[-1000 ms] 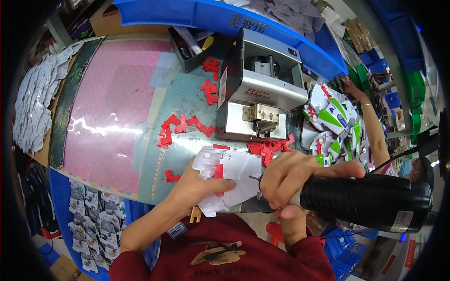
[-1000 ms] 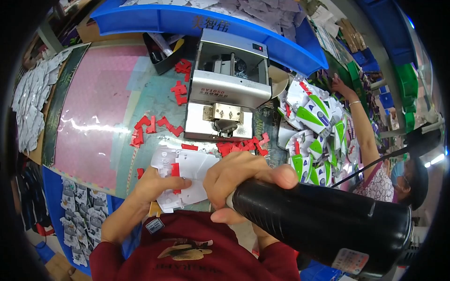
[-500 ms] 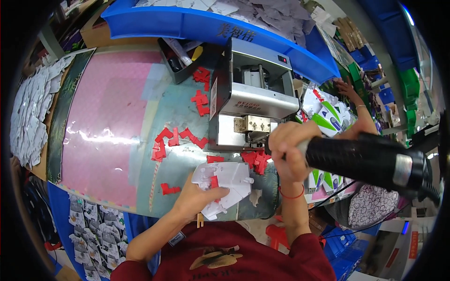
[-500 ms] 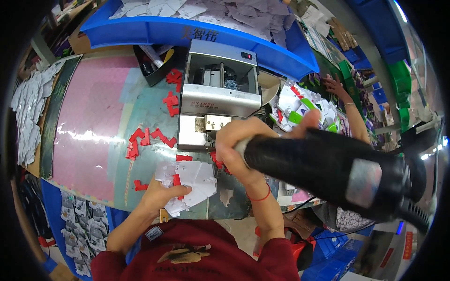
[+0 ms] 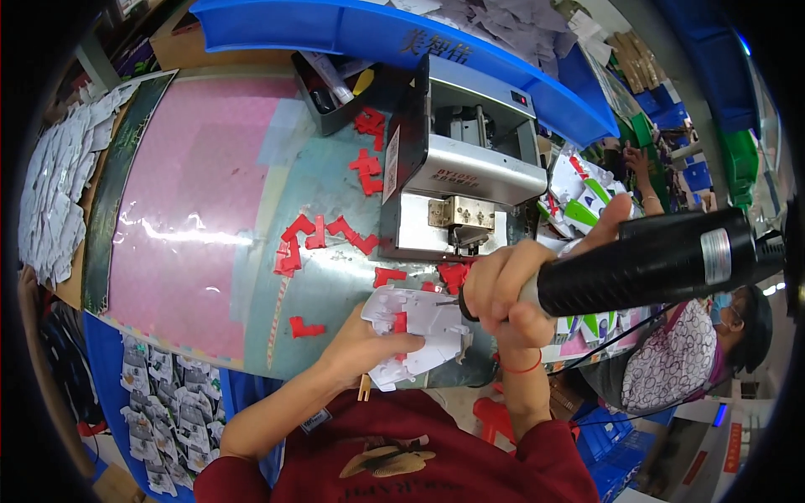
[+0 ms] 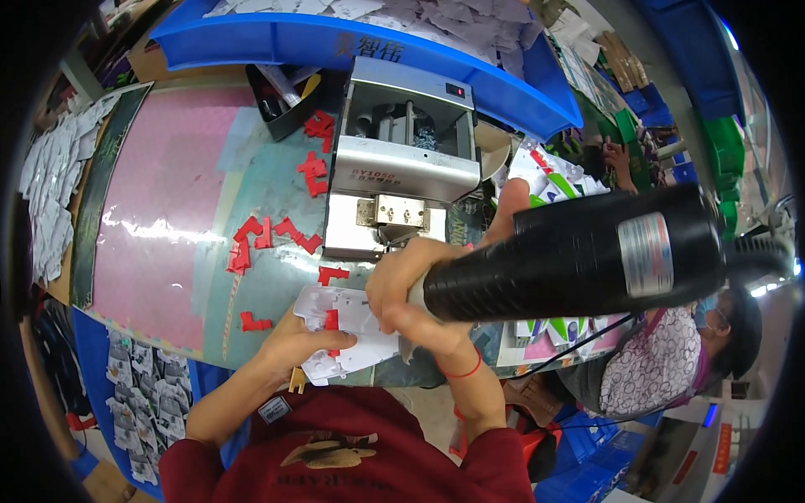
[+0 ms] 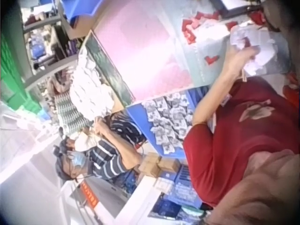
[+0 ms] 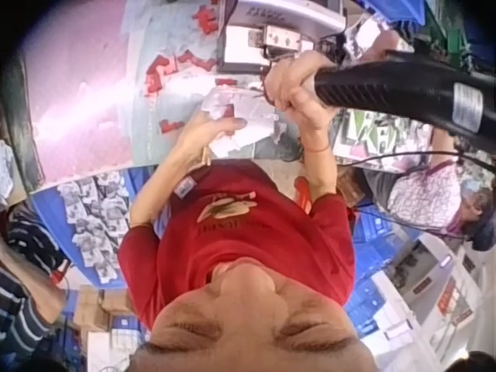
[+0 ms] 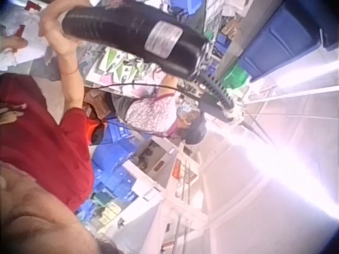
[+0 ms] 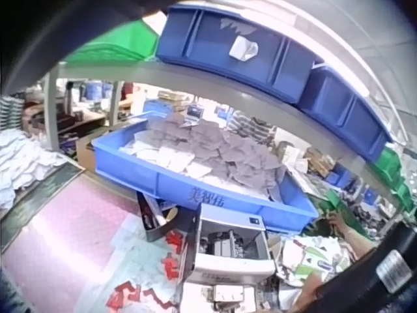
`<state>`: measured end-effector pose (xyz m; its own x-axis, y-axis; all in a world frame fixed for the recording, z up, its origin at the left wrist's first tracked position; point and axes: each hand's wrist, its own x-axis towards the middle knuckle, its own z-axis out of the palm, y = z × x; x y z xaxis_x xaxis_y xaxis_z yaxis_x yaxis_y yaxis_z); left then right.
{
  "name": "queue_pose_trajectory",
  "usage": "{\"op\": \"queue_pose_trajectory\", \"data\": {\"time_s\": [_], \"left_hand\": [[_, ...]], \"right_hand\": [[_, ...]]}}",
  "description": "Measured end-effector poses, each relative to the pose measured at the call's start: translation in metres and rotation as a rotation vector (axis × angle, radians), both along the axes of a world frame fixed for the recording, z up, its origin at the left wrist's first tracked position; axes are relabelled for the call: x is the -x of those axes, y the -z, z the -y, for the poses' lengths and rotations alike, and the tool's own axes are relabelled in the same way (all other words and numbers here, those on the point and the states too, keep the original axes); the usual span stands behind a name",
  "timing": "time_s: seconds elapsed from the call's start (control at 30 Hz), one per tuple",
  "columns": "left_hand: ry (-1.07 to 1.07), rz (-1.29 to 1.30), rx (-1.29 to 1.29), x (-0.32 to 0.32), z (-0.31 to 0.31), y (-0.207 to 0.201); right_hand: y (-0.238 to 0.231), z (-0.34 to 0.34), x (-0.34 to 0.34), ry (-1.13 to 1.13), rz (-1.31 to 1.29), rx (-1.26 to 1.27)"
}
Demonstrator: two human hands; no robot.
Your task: The person assembles components by retrieving base parts from a bin, fitting plastic pieces and cover panels onto them by hand, and driving screws using an electric screwdriver.
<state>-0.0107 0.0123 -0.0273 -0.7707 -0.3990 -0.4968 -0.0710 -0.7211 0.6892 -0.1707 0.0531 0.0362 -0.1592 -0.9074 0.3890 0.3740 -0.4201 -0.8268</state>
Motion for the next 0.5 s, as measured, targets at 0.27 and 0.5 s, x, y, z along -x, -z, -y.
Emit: {"op": "queue_pose_trajectory", "data": {"time_s": [0.27, 0.5], "left_hand": [[0.087, -0.007, 0.016, 0.001, -0.001, -0.012], [0.117, -0.085, 0.055, 0.003, 0.003, -0.009]], "right_hand": [[-0.003, -0.002, -0.007, -0.082, -0.052, 0.087], [-0.012, -0.001, -0.009, -0.145, -0.118, 0.139]]}}
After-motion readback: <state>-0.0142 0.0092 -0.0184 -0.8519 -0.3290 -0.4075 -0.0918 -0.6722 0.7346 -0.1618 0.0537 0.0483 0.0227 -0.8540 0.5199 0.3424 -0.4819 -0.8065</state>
